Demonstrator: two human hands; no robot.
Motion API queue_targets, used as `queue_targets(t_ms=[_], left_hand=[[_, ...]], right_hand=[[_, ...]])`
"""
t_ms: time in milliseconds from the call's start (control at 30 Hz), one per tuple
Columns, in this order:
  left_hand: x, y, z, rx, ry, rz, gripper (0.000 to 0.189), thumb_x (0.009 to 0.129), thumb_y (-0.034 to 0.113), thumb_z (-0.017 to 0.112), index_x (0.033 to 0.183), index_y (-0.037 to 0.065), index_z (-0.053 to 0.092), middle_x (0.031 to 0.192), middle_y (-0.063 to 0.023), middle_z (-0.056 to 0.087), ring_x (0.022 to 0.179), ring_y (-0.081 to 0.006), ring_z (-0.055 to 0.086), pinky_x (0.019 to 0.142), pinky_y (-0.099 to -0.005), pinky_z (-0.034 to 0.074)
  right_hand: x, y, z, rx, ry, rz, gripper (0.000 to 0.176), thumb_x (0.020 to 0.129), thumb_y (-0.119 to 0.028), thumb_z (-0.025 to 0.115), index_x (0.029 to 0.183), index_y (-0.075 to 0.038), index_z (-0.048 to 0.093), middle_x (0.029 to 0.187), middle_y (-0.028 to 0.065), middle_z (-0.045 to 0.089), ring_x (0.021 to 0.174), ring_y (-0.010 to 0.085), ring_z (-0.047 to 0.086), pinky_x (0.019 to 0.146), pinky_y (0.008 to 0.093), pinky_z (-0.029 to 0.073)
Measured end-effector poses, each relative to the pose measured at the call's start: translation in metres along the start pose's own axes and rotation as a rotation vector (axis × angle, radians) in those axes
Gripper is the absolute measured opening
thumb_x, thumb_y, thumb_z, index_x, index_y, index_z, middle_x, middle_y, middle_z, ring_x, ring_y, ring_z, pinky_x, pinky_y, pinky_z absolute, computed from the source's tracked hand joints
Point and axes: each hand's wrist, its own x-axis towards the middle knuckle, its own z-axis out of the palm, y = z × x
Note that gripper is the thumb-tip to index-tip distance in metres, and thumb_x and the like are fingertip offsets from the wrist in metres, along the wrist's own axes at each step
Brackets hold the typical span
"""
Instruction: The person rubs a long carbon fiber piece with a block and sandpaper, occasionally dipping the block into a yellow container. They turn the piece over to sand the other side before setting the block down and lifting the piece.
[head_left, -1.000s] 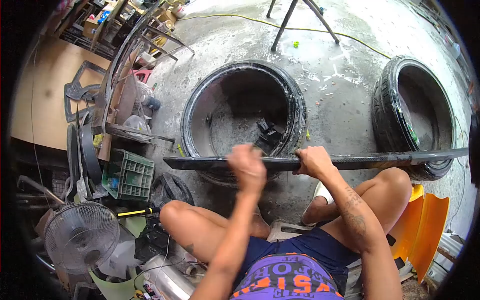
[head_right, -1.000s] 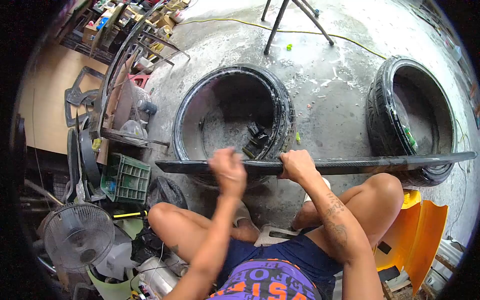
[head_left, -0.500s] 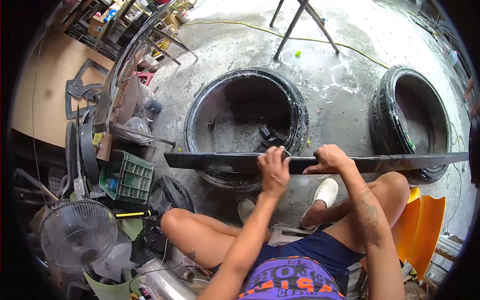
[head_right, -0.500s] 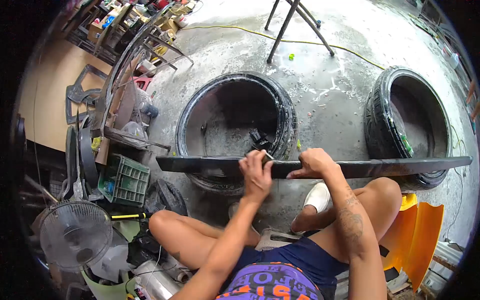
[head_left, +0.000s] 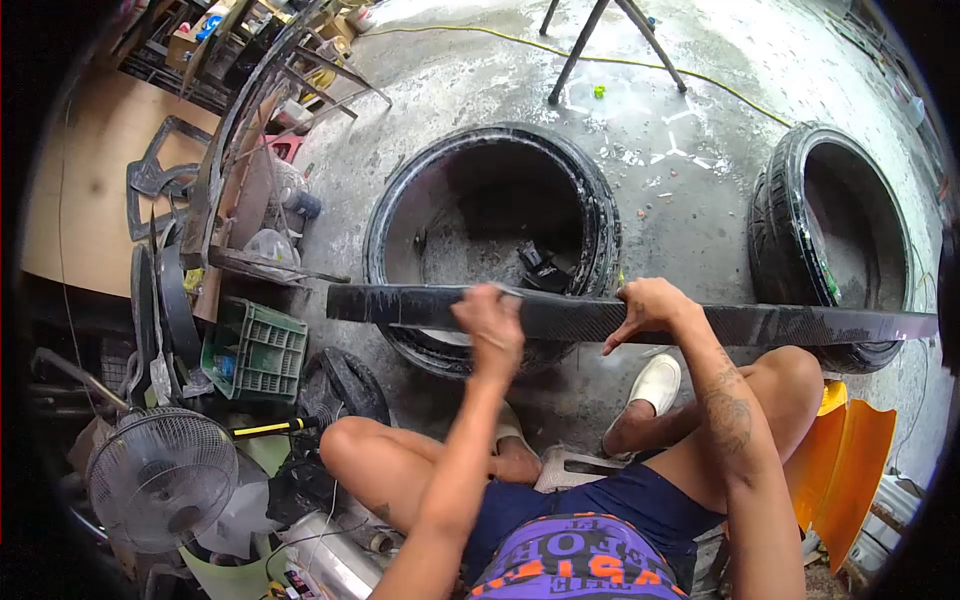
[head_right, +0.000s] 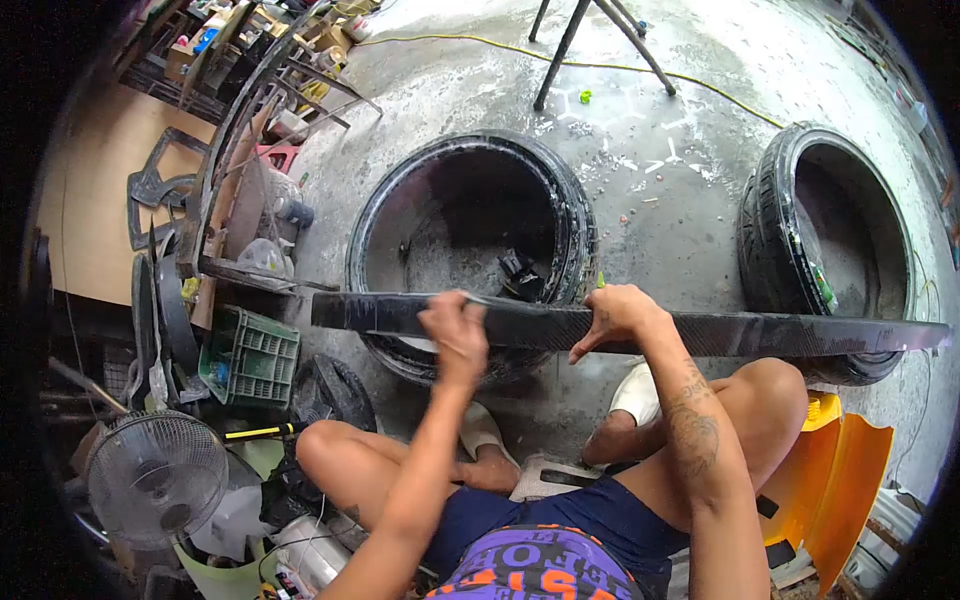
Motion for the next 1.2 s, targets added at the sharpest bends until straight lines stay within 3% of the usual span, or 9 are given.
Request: queue_targets(t_ms=[133, 267, 500, 633, 733, 833, 967, 1033, 1200], left_hand=[[0.009, -0.02, 0.0, 0.132, 0.112, -0.205, 0.018, 0.092, 0.016, 0.061, 0.106, 0.006, 0.056, 0.103, -0.0146, 0.055, 0.101, -0.0344, 0.052, 0.091, -0.0465, 0.035], [-0.024, 0.085, 0.03, -0.017, -0.076, -0.009, 0.023, 0.09, 0.015, 0.063, 0.11, 0.005, 0.056, 0.107, -0.0175, 0.056, 0.099, -0.0357, 0.051, 0.09, -0.0475, 0.036], [0.016, -0.039, -0.009, 0.161, 0.043, -0.132, 0.02, 0.092, 0.016, 0.06, 0.108, 0.004, 0.056, 0.106, -0.0166, 0.055, 0.099, -0.0343, 0.05, 0.088, -0.0474, 0.036], [-0.015, 0.059, 0.019, 0.076, -0.072, -0.08, 0.021, 0.091, 0.015, 0.062, 0.108, 0.004, 0.056, 0.113, -0.0175, 0.055, 0.1, -0.0349, 0.05, 0.092, -0.0469, 0.036], [0.001, 0.01, -0.001, -0.015, -0.113, 0.081, 0.023, 0.087, 0.012, 0.065, 0.107, 0.004, 0.056, 0.11, -0.0162, 0.057, 0.1, -0.0354, 0.049, 0.091, -0.0467, 0.037], [0.024, -0.108, -0.029, 0.188, 0.077, -0.131, 0.023, 0.09, 0.018, 0.062, 0.106, 0.003, 0.055, 0.102, -0.015, 0.054, 0.095, -0.0354, 0.05, 0.086, -0.0482, 0.037], [0.018, -0.031, -0.011, 0.193, 0.043, -0.326, 0.018, 0.093, 0.018, 0.059, 0.104, 0.004, 0.055, 0.103, -0.0161, 0.054, 0.1, -0.0336, 0.052, 0.088, -0.0466, 0.036], [-0.007, 0.025, 0.014, 0.113, -0.003, -0.028, 0.016, 0.094, 0.016, 0.058, 0.103, 0.005, 0.054, 0.103, -0.017, 0.053, 0.098, -0.0332, 0.051, 0.089, -0.0466, 0.035], [0.022, -0.098, -0.035, 0.181, 0.025, -0.108, 0.019, 0.094, 0.018, 0.061, 0.107, 0.005, 0.056, 0.101, -0.0159, 0.055, 0.098, -0.0341, 0.052, 0.086, -0.0467, 0.037]], right_hand=[[0.002, -0.001, 0.001, -0.003, 0.019, 0.0, 0.09, 0.053, -0.074, 0.084, 0.099, 0.003, 0.073, 0.095, 0.0233, 0.073, 0.095, 0.0384, 0.071, 0.087, 0.0453, 0.056], [0.005, 0.002, 0.004, -0.037, 0.052, -0.013, 0.087, 0.053, -0.071, 0.086, 0.096, 0.003, 0.073, 0.089, 0.0252, 0.072, 0.088, 0.0404, 0.071, 0.083, 0.0455, 0.057], [0.009, 0.006, 0.01, 0.006, 0.083, 0.003, 0.081, 0.052, -0.068, 0.087, 0.089, 0.003, 0.073, 0.083, 0.0241, 0.071, 0.086, 0.0404, 0.071, 0.082, 0.0456, 0.057], [0.004, 0.003, 0.005, 0.043, 0.096, -0.036, 0.08, 0.052, -0.066, 0.088, 0.089, 0.003, 0.073, 0.084, 0.0237, 0.071, 0.086, 0.0398, 0.071, 0.082, 0.0455, 0.056], [0.008, 0.005, 0.005, 0.03, 0.056, 0.007, 0.079, 0.051, -0.065, 0.089, 0.09, 0.002, 0.073, 0.085, 0.0232, 0.072, 0.086, 0.0396, 0.071, 0.082, 0.0455, 0.056], [0.005, 0.002, 0.005, 0.04, 0.081, 0.006, 0.078, 0.051, -0.064, 0.09, 0.09, 0.002, 0.073, 0.085, 0.0229, 0.072, 0.086, 0.0395, 0.071, 0.081, 0.0453, 0.056], [0.006, 0.0, 0.004, -0.007, 0.083, 0.006, 0.077, 0.051, -0.064, 0.09, 0.09, 0.001, 0.074, 0.085, 0.0227, 0.072, 0.086, 0.0392, 0.071, 0.081, 0.0453, 0.056], [0.004, -0.002, 0.001, 0.047, 0.075, 0.021, 0.077, 0.051, -0.063, 0.09, 0.089, 0.002, 0.073, 0.082, 0.0228, 0.071, 0.084, 0.0395, 0.071, 0.08, 0.0455, 0.056], [0.007, -0.001, 0.001, 0.022, 0.061, 0.057, 0.078, 0.049, -0.063, 0.091, 0.087, 0.002, 0.073, 0.078, 0.0231, 0.07, 0.079, 0.0394, 0.071, 0.076, 0.0454, 0.057]])
